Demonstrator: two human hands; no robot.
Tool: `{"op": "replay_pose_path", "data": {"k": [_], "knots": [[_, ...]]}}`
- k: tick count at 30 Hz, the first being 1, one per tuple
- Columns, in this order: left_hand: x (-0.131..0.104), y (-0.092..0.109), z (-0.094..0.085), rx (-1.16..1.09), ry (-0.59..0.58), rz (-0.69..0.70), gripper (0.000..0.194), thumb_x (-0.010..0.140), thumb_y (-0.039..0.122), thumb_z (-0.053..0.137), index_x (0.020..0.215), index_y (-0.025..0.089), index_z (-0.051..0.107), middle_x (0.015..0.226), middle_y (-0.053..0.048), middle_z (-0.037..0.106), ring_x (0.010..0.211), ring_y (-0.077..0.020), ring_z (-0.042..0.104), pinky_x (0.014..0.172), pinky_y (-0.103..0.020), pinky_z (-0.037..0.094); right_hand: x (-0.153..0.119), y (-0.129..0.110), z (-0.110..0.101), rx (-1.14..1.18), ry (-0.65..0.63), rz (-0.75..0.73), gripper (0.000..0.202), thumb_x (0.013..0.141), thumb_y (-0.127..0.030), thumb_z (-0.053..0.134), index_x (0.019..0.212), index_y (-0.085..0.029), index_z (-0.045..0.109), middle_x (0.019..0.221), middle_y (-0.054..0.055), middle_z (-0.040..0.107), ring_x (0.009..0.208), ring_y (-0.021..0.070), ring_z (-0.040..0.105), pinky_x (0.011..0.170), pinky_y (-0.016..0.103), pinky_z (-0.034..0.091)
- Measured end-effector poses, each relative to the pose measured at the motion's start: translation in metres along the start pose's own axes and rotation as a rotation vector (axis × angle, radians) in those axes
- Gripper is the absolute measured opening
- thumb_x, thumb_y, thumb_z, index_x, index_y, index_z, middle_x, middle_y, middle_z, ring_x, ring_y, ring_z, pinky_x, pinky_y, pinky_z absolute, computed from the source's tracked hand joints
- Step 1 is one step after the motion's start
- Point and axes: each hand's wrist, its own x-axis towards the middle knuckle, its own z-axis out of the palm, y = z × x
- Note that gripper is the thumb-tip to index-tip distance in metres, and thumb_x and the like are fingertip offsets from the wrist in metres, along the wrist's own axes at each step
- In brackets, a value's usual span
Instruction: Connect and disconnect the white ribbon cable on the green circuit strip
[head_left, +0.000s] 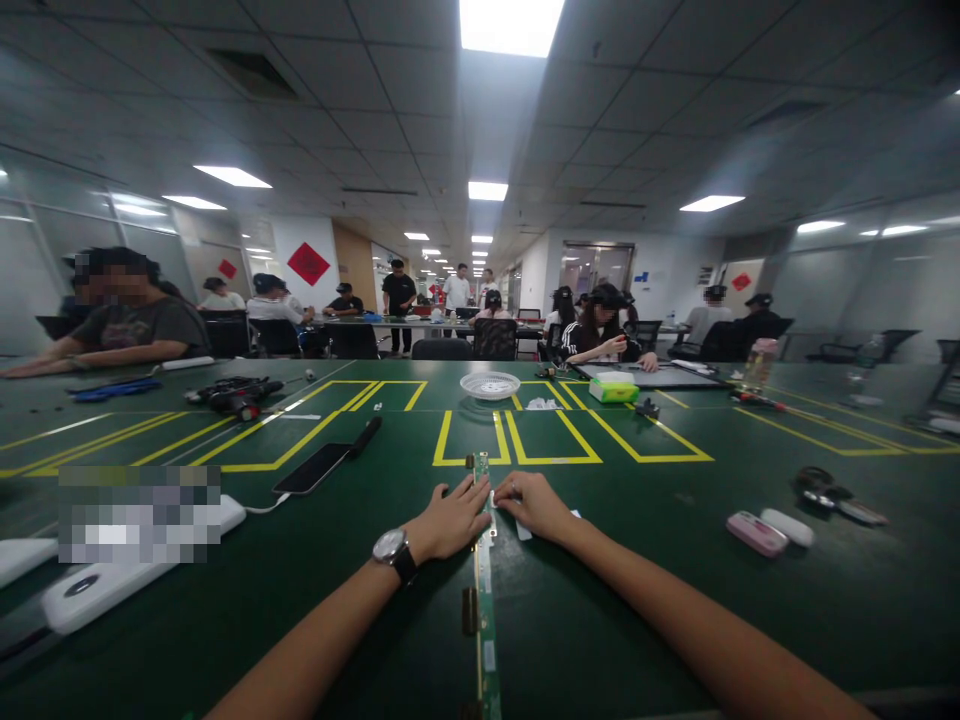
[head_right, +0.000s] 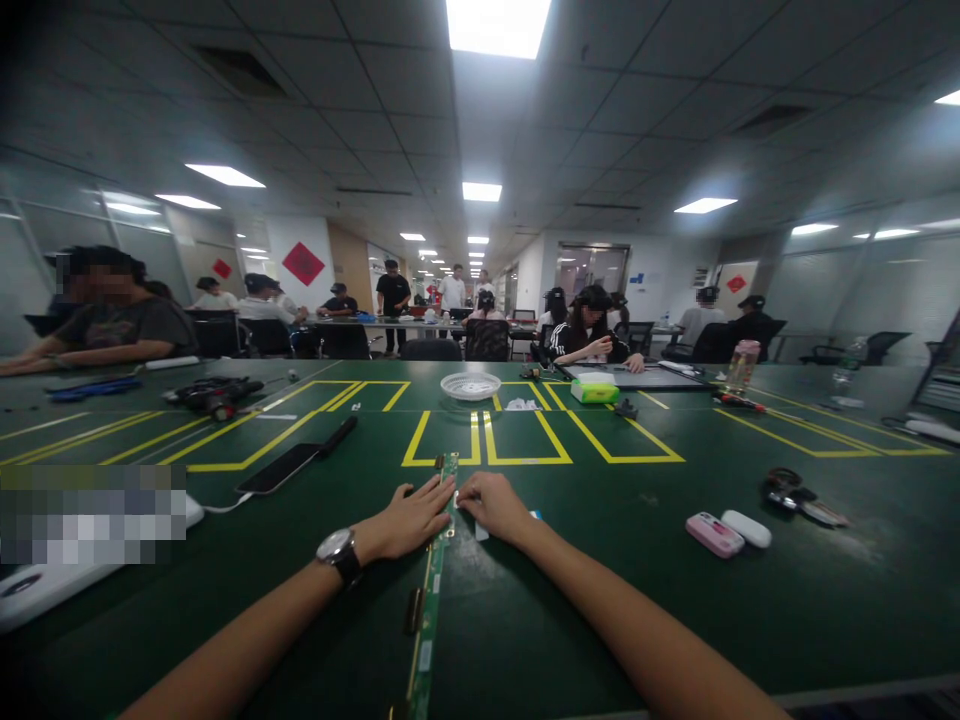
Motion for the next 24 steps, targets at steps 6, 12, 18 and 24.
{"op": "replay_pose_path", "data": {"k": [6,12,18,24], "knots": [[-0.001,0.001,-0.006,0.014,-0.015,0.011,0.056,0.097,0.050,0.018,0.148,0.025,0.014,0.155,-0.009,0.010,0.141,-0.0285,0.012,0.103,-0.060,0.021,0.000,0.001,-0.001,0.012,-0.001,-0.027,0.012,0.080,-0.016,0.062,0.081,-0.019,0.073,0.085,0.004,0.072,0.082,0.0145,0.065,0.079,0.024,0.046],[-0.003,0.008,-0.008,-0.001,0.010,-0.003,0.054,0.098,0.048,0.017,0.147,0.025,0.017,0.154,-0.008,0.011,0.141,-0.0282,0.013,0.103,-0.061,0.020,0.000,0.002,0.001,-0.003,-0.004,-0.031,0.012,0.080,-0.017,0.061,0.079,-0.019,0.073,0.084,0.004,0.071,0.081,0.0151,0.064,0.078,0.024,0.046],[-0.004,0.017,-0.008,-0.014,0.023,-0.055,0.056,0.097,0.046,0.018,0.147,0.020,0.019,0.154,-0.009,0.012,0.141,-0.0285,0.012,0.103,-0.063,0.019,0.000,0.006,0.005,-0.012,0.004,-0.049,0.014,0.081,-0.015,0.060,0.078,-0.020,0.073,0.082,0.004,0.071,0.080,0.0149,0.063,0.077,0.024,0.045],[-0.002,0.017,-0.006,-0.015,0.029,-0.069,0.058,0.097,0.048,0.016,0.147,0.019,0.019,0.154,-0.009,0.011,0.141,-0.0280,0.011,0.105,-0.062,0.017,-0.001,0.005,0.005,0.008,0.019,-0.030,0.012,0.079,-0.014,0.062,0.077,-0.019,0.072,0.083,0.004,0.071,0.082,0.0153,0.063,0.078,0.024,0.045]]}}
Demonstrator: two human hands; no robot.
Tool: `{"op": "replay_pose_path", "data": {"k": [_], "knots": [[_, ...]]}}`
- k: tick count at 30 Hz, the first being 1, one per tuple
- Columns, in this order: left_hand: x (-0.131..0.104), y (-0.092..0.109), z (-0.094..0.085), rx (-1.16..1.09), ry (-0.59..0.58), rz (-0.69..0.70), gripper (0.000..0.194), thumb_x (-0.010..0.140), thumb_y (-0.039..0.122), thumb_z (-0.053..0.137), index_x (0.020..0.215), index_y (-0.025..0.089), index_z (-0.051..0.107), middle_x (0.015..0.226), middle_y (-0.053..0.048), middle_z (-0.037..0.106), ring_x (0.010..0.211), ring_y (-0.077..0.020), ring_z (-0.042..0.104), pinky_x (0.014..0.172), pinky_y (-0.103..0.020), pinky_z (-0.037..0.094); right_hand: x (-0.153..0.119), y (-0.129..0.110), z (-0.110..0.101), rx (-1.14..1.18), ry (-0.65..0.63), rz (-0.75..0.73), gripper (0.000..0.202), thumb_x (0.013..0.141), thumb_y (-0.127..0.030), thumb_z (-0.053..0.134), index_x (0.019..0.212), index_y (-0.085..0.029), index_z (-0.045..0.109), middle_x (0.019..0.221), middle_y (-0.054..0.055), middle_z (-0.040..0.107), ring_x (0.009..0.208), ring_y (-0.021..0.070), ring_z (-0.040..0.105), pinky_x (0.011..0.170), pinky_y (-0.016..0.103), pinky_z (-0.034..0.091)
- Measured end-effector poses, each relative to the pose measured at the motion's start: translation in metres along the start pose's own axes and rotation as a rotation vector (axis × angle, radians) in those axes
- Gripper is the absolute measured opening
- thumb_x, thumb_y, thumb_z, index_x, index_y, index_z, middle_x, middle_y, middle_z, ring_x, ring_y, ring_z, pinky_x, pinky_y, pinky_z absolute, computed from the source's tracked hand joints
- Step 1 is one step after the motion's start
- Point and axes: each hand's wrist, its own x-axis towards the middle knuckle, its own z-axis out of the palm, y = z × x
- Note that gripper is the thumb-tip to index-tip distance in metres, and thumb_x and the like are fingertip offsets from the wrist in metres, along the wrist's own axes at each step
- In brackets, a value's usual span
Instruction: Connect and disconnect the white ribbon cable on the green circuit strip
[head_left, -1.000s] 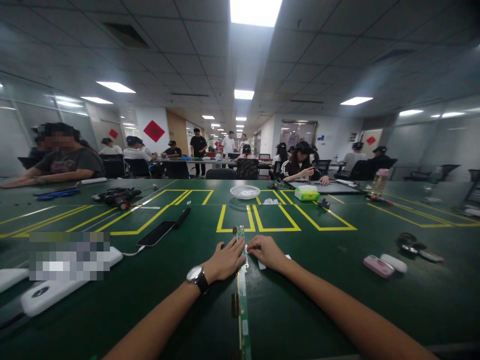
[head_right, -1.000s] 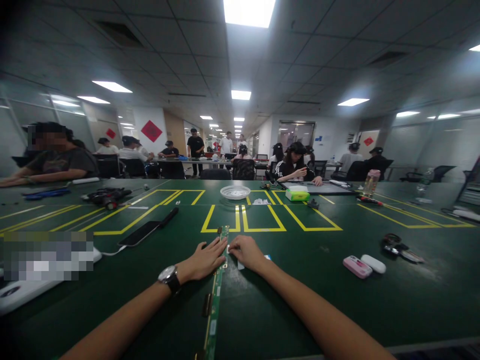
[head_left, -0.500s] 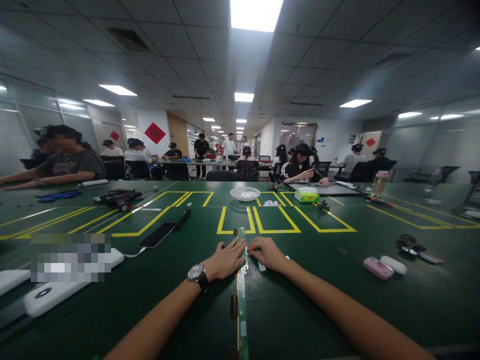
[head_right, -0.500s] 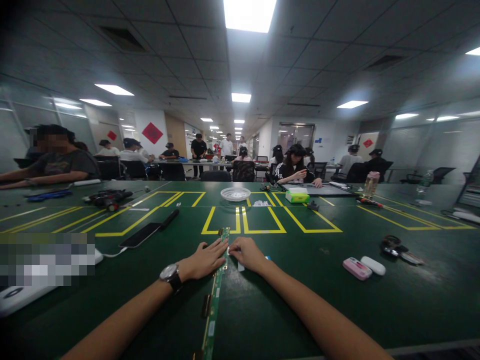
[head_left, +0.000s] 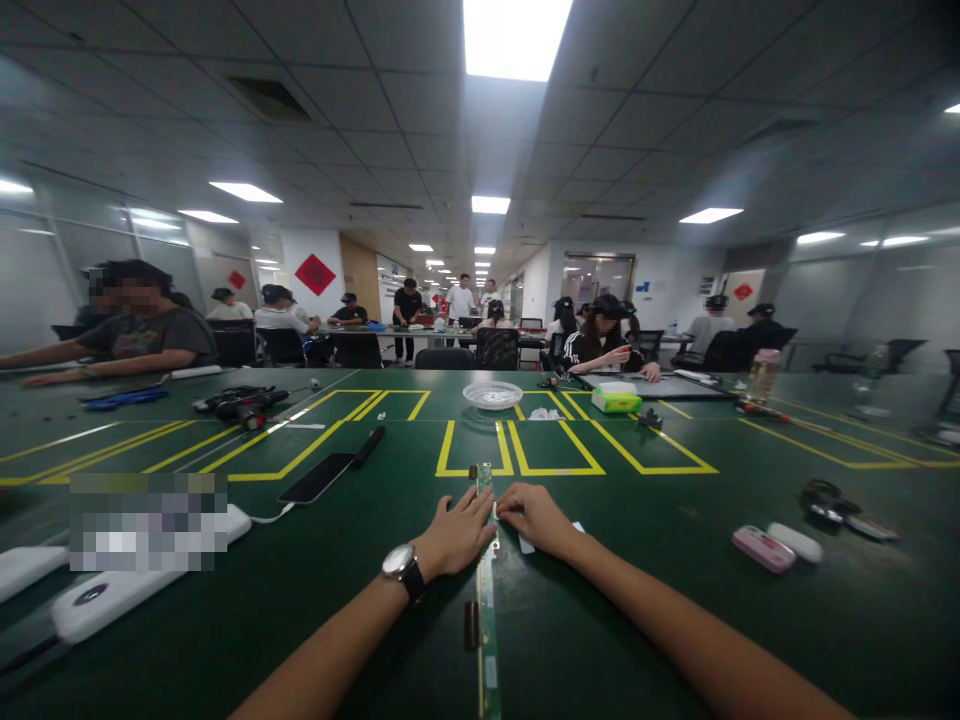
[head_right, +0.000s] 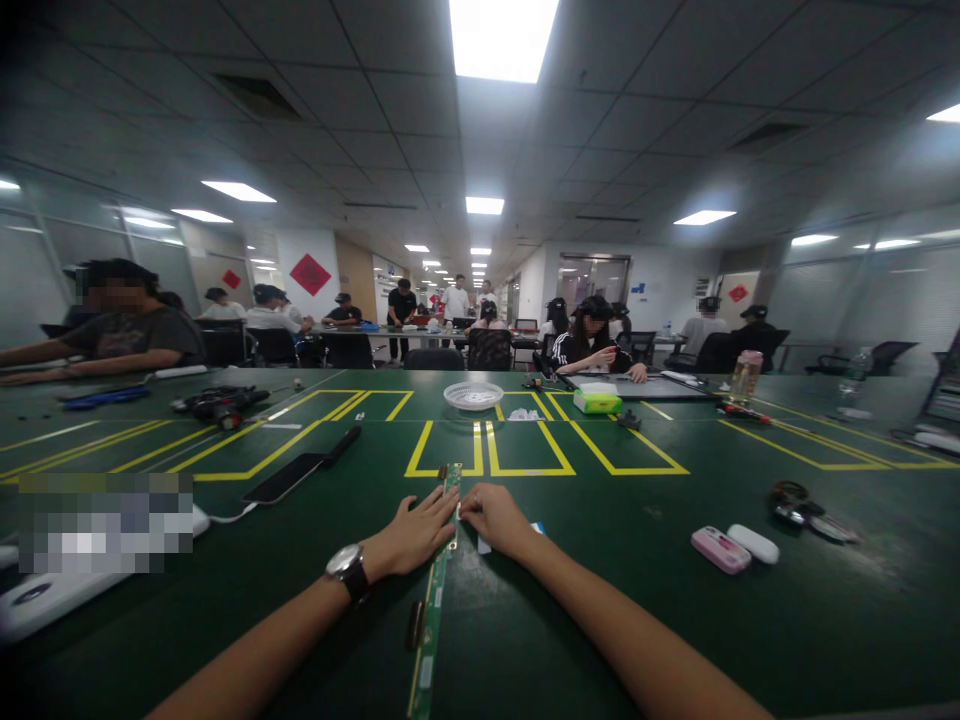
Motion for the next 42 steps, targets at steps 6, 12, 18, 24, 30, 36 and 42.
{"op": "replay_pose_path", "data": {"k": [6,12,18,24,30,36,42], "knots": [[-0.001,-0.004,0.001,-0.024,-0.004,0.010,0.058,0.097,0.049,0.016,0.148,0.021,0.015,0.154,-0.008,0.010,0.141,-0.0282,0.010,0.105,-0.062,0.017,0.001,-0.002,-0.001,-0.038,-0.027,0.004,0.014,0.080,-0.014,0.060,0.080,-0.019,0.073,0.085,0.004,0.070,0.082,0.0150,0.063,0.079,0.024,0.045],[0.001,-0.009,-0.002,-0.108,0.048,0.001,0.057,0.097,0.051,0.015,0.148,0.025,0.012,0.154,-0.007,0.016,0.141,-0.0252,0.015,0.105,-0.055,0.020,0.001,-0.008,-0.010,-0.150,-0.033,-0.039,0.019,0.084,-0.015,0.052,0.085,-0.019,0.071,0.090,0.006,0.070,0.088,0.0176,0.062,0.084,0.029,0.043],[0.006,-0.017,-0.008,-0.082,0.315,-0.114,0.054,0.098,0.048,0.014,0.145,0.023,0.022,0.152,-0.006,0.025,0.139,-0.0196,0.021,0.106,-0.040,0.026,-0.001,-0.013,-0.016,-0.221,-0.083,-0.144,0.026,0.089,-0.022,0.049,0.108,-0.020,0.067,0.109,0.006,0.067,0.101,0.0194,0.057,0.091,0.032,0.040],[0.004,-0.019,-0.003,-0.012,0.332,-0.072,0.046,0.099,0.041,0.022,0.140,0.024,0.033,0.149,-0.006,0.032,0.137,-0.0210,0.026,0.105,-0.041,0.028,-0.001,0.016,-0.024,-0.315,-0.142,-0.063,0.028,0.091,-0.023,0.045,0.109,-0.020,0.066,0.111,0.007,0.067,0.107,0.0198,0.056,0.095,0.033,0.038],[0.003,-0.004,0.002,-0.034,0.195,0.078,0.047,0.097,0.045,0.029,0.140,0.025,0.034,0.149,-0.006,0.031,0.137,-0.0214,0.026,0.103,-0.042,0.028,-0.005,0.052,-0.042,-0.306,-0.090,0.086,0.029,0.090,-0.018,0.043,0.110,-0.018,0.064,0.109,0.009,0.066,0.103,0.0193,0.058,0.092,0.032,0.041],[0.004,0.003,0.001,-0.052,0.098,0.163,0.049,0.098,0.043,0.025,0.146,0.031,0.019,0.153,-0.003,0.023,0.139,-0.0231,0.021,0.103,-0.047,0.024,-0.003,0.062,-0.042,-0.429,0.003,0.139,0.018,0.086,-0.020,0.053,0.098,-0.015,0.065,0.101,0.010,0.065,0.100,0.0208,0.055,0.091,0.032,0.040],[0.006,0.004,-0.001,-0.027,0.071,0.226,0.049,0.098,0.036,0.025,0.146,0.033,0.017,0.154,-0.001,0.019,0.140,-0.0222,0.017,0.105,-0.046,0.021,-0.004,0.060,-0.041,-0.435,-0.016,0.148,0.018,0.087,-0.019,0.051,0.088,-0.016,0.068,0.090,0.008,0.065,0.089,0.0182,0.056,0.084,0.029,0.040]]}}
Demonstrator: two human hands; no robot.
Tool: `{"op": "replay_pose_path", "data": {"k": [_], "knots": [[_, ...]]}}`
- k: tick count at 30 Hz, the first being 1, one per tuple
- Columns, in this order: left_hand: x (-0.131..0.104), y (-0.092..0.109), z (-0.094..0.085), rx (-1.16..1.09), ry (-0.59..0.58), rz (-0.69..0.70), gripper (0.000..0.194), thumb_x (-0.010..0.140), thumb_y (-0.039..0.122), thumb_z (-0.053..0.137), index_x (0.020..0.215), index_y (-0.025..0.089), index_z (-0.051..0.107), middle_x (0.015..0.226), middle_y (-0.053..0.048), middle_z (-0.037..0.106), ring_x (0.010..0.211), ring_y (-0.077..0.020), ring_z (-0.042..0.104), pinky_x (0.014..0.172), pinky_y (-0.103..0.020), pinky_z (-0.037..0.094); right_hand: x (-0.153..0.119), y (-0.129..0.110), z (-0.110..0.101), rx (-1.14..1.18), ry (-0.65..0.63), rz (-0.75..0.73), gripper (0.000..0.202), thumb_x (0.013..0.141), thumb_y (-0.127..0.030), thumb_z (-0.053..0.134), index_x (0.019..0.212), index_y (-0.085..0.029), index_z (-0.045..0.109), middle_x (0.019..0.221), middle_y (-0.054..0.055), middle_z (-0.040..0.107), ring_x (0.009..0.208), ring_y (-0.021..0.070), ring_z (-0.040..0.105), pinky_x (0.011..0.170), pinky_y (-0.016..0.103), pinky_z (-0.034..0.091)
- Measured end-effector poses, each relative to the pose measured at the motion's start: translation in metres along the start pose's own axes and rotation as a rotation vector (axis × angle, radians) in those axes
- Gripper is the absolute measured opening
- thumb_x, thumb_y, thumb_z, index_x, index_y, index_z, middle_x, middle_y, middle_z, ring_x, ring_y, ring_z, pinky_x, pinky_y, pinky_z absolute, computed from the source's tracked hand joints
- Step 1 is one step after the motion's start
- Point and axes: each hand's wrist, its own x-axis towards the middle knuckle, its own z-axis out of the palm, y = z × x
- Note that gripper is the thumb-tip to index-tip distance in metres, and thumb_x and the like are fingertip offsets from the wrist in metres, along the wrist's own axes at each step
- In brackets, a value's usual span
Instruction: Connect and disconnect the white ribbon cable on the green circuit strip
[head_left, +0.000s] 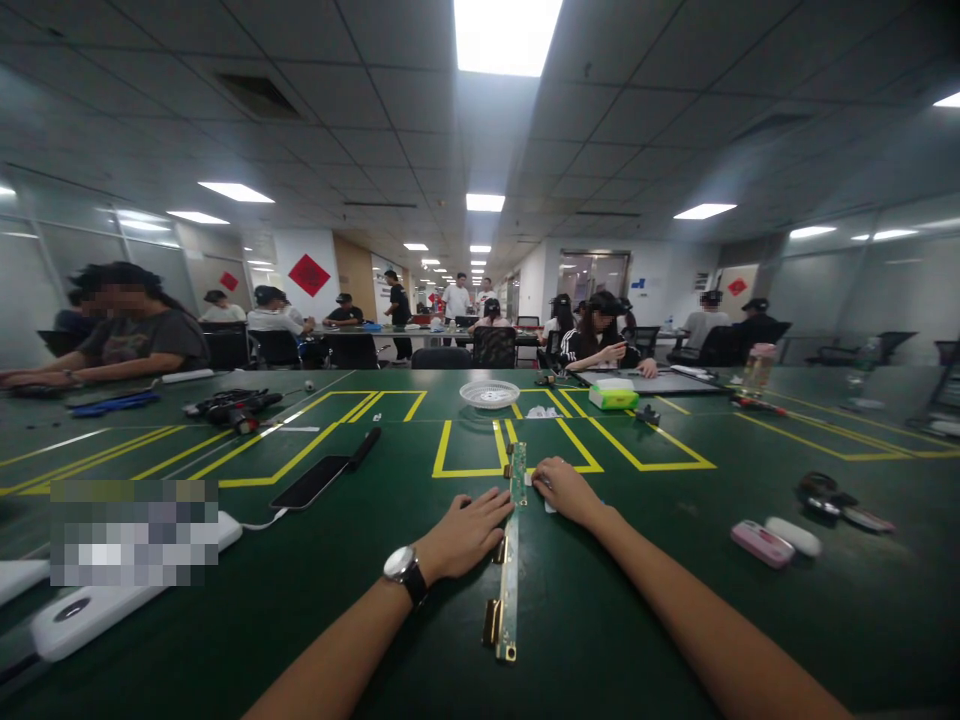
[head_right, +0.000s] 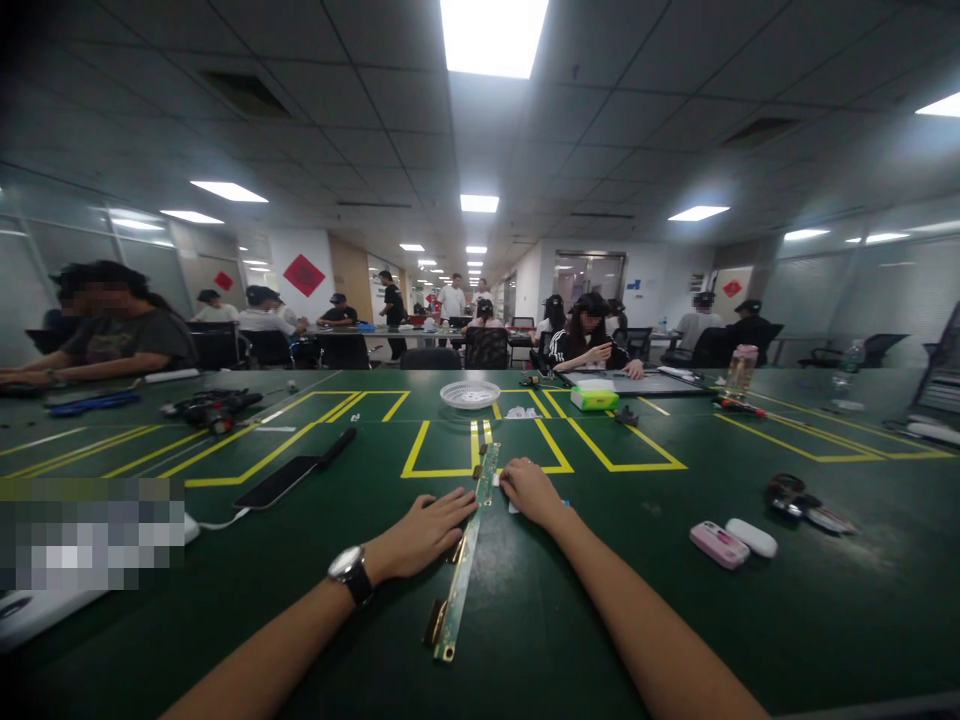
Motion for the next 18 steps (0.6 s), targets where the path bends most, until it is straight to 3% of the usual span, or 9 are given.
{"op": "replay_pose_path", "data": {"k": [11,18], "knots": [[0.005,-0.003,0.006,0.029,-0.031,-0.008,0.049,0.099,0.039,0.021,0.147,0.032,0.015,0.153,-0.001,0.020,0.140,-0.0211,0.020,0.104,-0.044,0.023,-0.007,0.007,-0.010,-0.071,-0.024,0.063,0.019,0.084,-0.021,0.054,0.090,-0.022,0.071,0.095,0.005,0.069,0.096,0.0202,0.056,0.084,0.031,0.038],[0.003,-0.002,0.006,0.006,-0.038,-0.023,0.049,0.099,0.041,0.019,0.147,0.033,0.014,0.154,0.000,0.019,0.140,-0.0215,0.019,0.106,-0.045,0.020,-0.017,0.031,-0.021,-0.161,-0.023,0.298,0.019,0.083,-0.023,0.052,0.091,-0.021,0.069,0.098,0.008,0.066,0.095,0.0214,0.056,0.080,0.030,0.039]]}}
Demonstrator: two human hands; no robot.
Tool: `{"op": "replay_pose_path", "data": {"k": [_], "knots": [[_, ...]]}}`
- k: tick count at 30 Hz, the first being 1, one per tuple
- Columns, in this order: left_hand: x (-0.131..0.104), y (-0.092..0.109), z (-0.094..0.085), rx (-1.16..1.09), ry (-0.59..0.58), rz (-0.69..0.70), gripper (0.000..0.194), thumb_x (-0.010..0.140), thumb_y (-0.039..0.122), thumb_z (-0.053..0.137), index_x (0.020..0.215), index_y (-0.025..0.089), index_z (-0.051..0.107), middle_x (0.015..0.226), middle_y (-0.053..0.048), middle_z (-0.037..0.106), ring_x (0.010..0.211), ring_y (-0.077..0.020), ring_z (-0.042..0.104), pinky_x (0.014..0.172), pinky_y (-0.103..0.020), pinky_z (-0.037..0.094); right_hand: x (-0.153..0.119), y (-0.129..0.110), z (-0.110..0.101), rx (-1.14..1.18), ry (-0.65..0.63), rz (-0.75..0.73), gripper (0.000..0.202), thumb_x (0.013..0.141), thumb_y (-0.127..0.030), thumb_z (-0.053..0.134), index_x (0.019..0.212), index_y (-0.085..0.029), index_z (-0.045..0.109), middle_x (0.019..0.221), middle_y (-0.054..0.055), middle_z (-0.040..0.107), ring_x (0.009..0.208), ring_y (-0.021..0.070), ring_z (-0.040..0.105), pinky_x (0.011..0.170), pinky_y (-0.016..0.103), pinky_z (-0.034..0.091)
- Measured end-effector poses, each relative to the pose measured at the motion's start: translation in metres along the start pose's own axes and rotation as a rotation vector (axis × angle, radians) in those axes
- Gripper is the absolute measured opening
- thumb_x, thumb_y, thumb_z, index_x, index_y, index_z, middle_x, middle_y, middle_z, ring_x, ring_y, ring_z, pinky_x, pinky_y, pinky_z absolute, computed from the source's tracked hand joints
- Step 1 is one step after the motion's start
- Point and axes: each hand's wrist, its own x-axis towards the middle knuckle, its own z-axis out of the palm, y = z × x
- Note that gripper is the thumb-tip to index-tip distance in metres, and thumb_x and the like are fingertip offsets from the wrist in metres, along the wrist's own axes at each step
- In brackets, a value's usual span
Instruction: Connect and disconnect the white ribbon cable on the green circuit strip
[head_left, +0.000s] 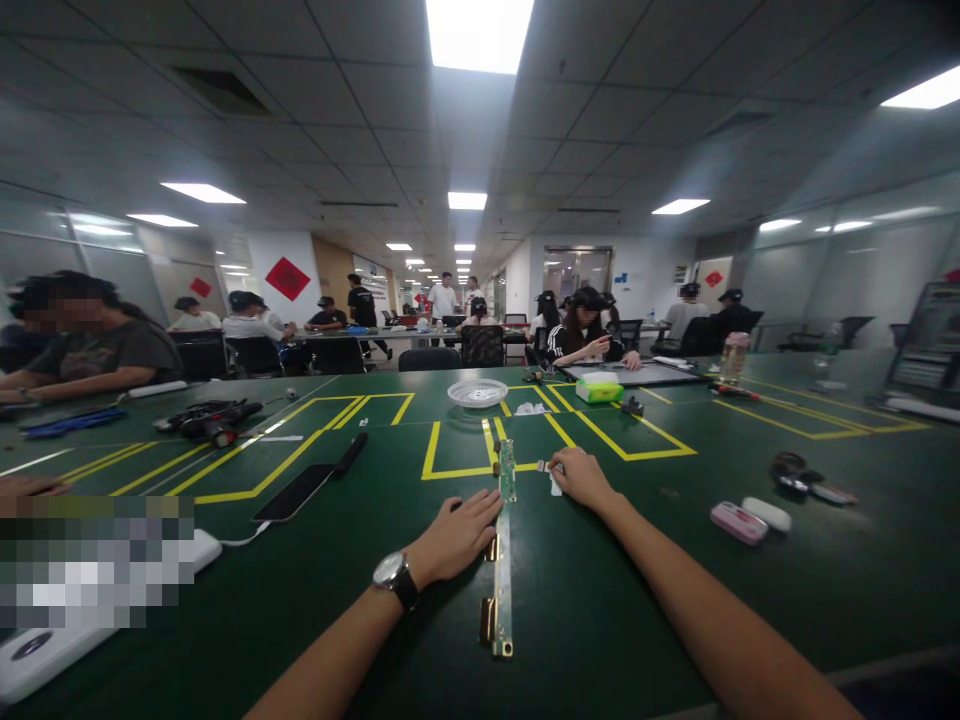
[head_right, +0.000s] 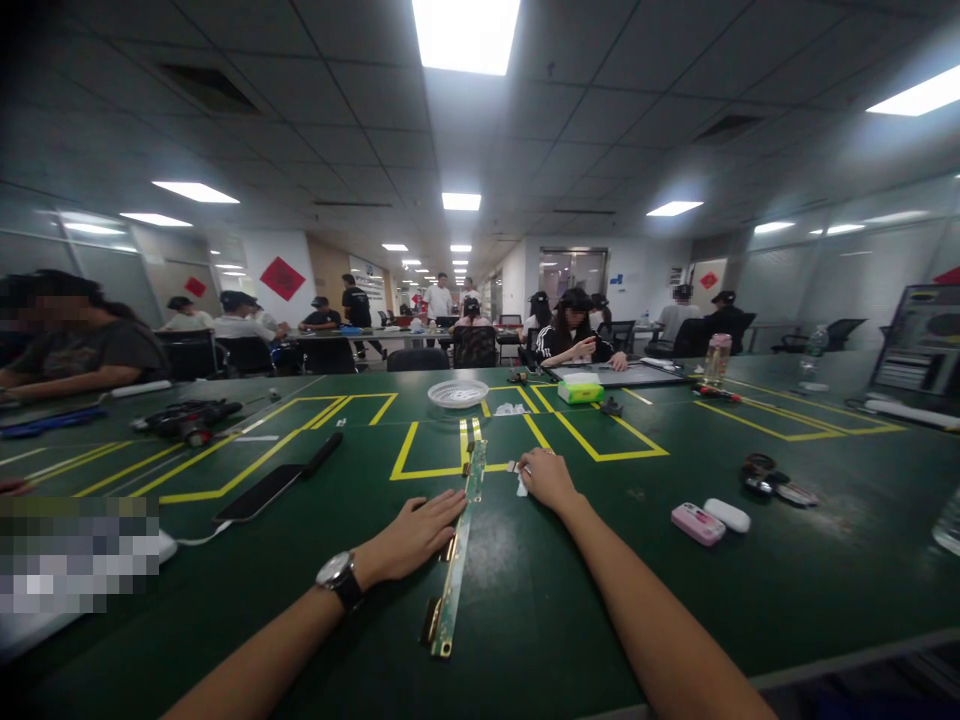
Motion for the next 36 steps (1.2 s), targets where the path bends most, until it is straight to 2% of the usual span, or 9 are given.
{"op": "replay_pose_path", "data": {"k": [5,10,13,17,21,24,29,33,36], "knots": [[-0.005,0.008,-0.010,-0.002,0.061,0.002,0.047,0.097,0.046,0.027,0.142,0.031,0.031,0.148,-0.003,0.034,0.134,-0.0236,0.029,0.105,-0.042,0.024,0.001,0.004,0.001,0.021,0.024,0.080,0.019,0.085,-0.027,0.051,0.086,-0.018,0.068,0.097,0.010,0.064,0.094,0.0216,0.056,0.078,0.029,0.040],[-0.010,0.014,-0.021,-0.009,0.167,0.033,0.038,0.097,0.045,0.031,0.118,0.026,0.056,0.115,-0.004,0.056,0.106,-0.0208,0.049,0.092,-0.035,0.037,0.003,-0.004,0.005,0.097,-0.017,-0.005,0.017,0.083,-0.025,0.052,0.083,-0.016,0.067,0.090,0.009,0.064,0.087,0.0195,0.057,0.077,0.027,0.040],[-0.010,0.012,-0.019,0.015,0.223,0.002,0.034,0.096,0.044,0.036,0.117,0.025,0.055,0.112,-0.005,0.056,0.105,-0.0214,0.049,0.092,-0.035,0.038,0.003,-0.004,0.006,0.093,-0.014,-0.014,0.017,0.082,-0.024,0.052,0.089,-0.016,0.066,0.091,0.009,0.064,0.088,0.0201,0.056,0.078,0.028,0.039],[-0.009,0.007,-0.013,0.022,0.252,-0.018,0.039,0.094,0.044,0.041,0.128,0.025,0.047,0.130,-0.007,0.048,0.119,-0.0236,0.042,0.098,-0.037,0.035,0.003,0.008,0.002,0.011,-0.032,0.082,0.024,0.084,-0.031,0.052,0.099,-0.018,0.065,0.101,0.011,0.063,0.097,0.0240,0.054,0.078,0.031,0.040],[-0.009,0.004,-0.008,0.012,0.201,-0.019,0.045,0.095,0.047,0.038,0.135,0.028,0.039,0.145,-0.005,0.035,0.132,-0.0247,0.031,0.102,-0.041,0.030,0.000,0.023,-0.003,-0.085,-0.053,0.253,0.024,0.086,-0.031,0.049,0.095,-0.019,0.068,0.105,0.012,0.061,0.102,0.0276,0.052,0.078,0.035,0.041],[-0.009,0.003,-0.006,-0.007,0.161,-0.012,0.048,0.095,0.049,0.037,0.137,0.027,0.038,0.145,-0.007,0.037,0.132,-0.0249,0.033,0.102,-0.042,0.030,0.000,0.027,-0.005,-0.093,0.003,0.289,0.027,0.086,-0.029,0.048,0.102,-0.017,0.066,0.109,0.013,0.060,0.105,0.0287,0.051,0.080,0.037,0.042],[-0.009,0.004,-0.006,-0.016,0.193,-0.018,0.047,0.094,0.048,0.038,0.136,0.027,0.039,0.142,-0.007,0.041,0.131,-0.0244,0.034,0.102,-0.041,0.031,0.004,0.008,-0.003,0.060,0.143,0.049,0.026,0.085,-0.022,0.050,0.106,-0.015,0.063,0.112,0.012,0.060,0.107,0.0243,0.050,0.091,0.037,0.041],[-0.008,0.006,-0.007,-0.009,0.255,-0.037,0.045,0.094,0.046,0.041,0.134,0.026,0.040,0.139,-0.007,0.043,0.130,-0.0240,0.034,0.101,-0.041,0.032,0.001,-0.026,-0.003,0.234,0.083,-0.281,0.027,0.084,-0.019,0.052,0.110,-0.017,0.061,0.115,0.009,0.060,0.110,0.0212,0.050,0.097,0.036,0.038],[-0.008,0.007,-0.008,-0.006,0.277,-0.036,0.044,0.093,0.046,0.044,0.131,0.025,0.042,0.135,-0.008,0.046,0.126,-0.0245,0.038,0.099,-0.040,0.034,-0.006,-0.051,-0.007,0.305,0.019,-0.441,0.034,0.085,-0.022,0.053,0.119,-0.019,0.057,0.121,0.009,0.058,0.115,0.0218,0.049,0.098,0.038,0.038]]}}
